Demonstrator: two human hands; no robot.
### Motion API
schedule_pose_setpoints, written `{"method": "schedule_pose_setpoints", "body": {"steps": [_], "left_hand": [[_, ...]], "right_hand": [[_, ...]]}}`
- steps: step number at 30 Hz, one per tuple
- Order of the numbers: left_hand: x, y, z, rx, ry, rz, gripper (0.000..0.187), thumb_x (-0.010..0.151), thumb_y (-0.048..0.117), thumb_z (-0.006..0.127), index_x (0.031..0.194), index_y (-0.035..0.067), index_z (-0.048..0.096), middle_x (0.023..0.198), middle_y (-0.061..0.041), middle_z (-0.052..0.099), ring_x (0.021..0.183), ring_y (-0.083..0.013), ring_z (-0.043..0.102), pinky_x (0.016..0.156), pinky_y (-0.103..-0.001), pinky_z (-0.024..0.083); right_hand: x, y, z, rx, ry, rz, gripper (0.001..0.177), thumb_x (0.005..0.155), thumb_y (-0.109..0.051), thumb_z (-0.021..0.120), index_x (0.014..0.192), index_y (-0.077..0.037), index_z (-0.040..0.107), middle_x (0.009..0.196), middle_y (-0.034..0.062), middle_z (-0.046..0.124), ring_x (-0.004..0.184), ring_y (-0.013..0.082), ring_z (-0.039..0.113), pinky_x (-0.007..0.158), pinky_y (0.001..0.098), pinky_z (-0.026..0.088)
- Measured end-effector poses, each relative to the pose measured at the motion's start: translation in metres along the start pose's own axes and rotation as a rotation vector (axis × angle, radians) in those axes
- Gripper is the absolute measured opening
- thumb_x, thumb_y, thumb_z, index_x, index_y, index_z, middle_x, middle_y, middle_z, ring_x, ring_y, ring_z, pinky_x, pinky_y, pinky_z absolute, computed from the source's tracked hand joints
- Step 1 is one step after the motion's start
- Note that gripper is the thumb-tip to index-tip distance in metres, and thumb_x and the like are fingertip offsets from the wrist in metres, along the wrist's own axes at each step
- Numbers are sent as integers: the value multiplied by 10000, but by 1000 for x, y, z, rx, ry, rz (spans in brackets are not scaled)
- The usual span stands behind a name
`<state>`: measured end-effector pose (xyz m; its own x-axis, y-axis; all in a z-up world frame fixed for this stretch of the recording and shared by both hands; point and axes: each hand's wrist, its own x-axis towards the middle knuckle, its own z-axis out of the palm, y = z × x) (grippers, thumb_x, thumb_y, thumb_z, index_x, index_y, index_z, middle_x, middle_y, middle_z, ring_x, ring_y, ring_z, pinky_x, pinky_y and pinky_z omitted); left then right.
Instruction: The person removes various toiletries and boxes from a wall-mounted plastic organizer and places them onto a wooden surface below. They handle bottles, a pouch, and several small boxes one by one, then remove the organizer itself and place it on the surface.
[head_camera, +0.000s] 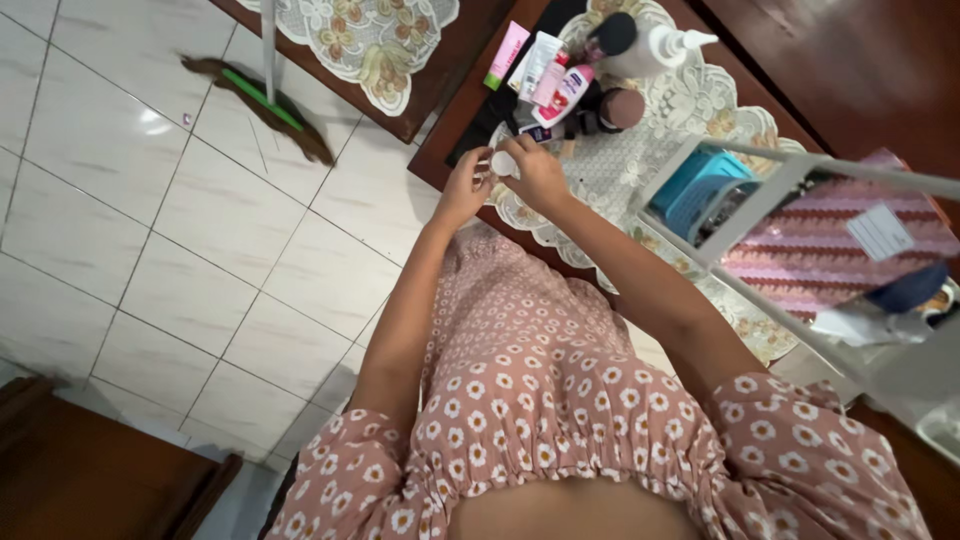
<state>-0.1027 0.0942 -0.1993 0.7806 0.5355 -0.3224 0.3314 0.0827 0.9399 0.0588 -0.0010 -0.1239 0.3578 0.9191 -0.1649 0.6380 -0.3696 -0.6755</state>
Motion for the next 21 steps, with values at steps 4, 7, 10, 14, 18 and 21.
{"method": "schedule_pose_setpoints", "body": {"steps": [4,7,10,14,18,21], "left_hand": [[33,-68,2,-119,34,-30,502,915,-25,648,1401,23,530,1341,-110,633,1116,-218,699,913,-336,576],[48,-87,4,-182,38,-26,509,917,-28,654,1410,16,538,1341,-118,644,1106,-218,699,953,-341,566],[55,-97,5,-195,30,-135,520,919,1,671,1421,26,536,1274,-130,678,1068,-206,705,926,-334,569],[58,-103,5,-301,4,-282,562,928,42,669,1466,50,507,1147,-147,714,1021,-186,703,891,-319,569],[61,-104,4,-355,-18,-284,590,931,34,682,1488,48,487,1152,-136,704,1050,-162,692,903,-306,559],[61,-108,3,-342,-49,-314,568,945,41,657,1488,52,492,1102,-129,744,971,-159,705,854,-301,567]], "right_hand": [[31,38,43,-52,-59,25,449,787,-129,813,1200,-164,638,1182,115,613,1008,374,675,825,474,560],[47,62,65,-73,-52,18,469,792,-82,771,1232,-161,629,1213,126,599,1007,391,670,817,480,559],[57,77,77,-79,-105,63,507,787,-43,737,1266,-139,603,1225,146,578,1011,408,663,821,486,556],[69,94,91,-125,-143,72,555,761,-8,719,1286,-129,590,1223,158,566,1015,412,661,823,492,554],[76,102,105,-120,-166,79,538,750,-21,713,1265,-117,590,1209,181,558,1017,420,651,811,492,551],[75,104,115,-122,-190,61,362,886,-97,681,1236,-114,591,1179,184,558,1026,412,653,838,492,549]]}}
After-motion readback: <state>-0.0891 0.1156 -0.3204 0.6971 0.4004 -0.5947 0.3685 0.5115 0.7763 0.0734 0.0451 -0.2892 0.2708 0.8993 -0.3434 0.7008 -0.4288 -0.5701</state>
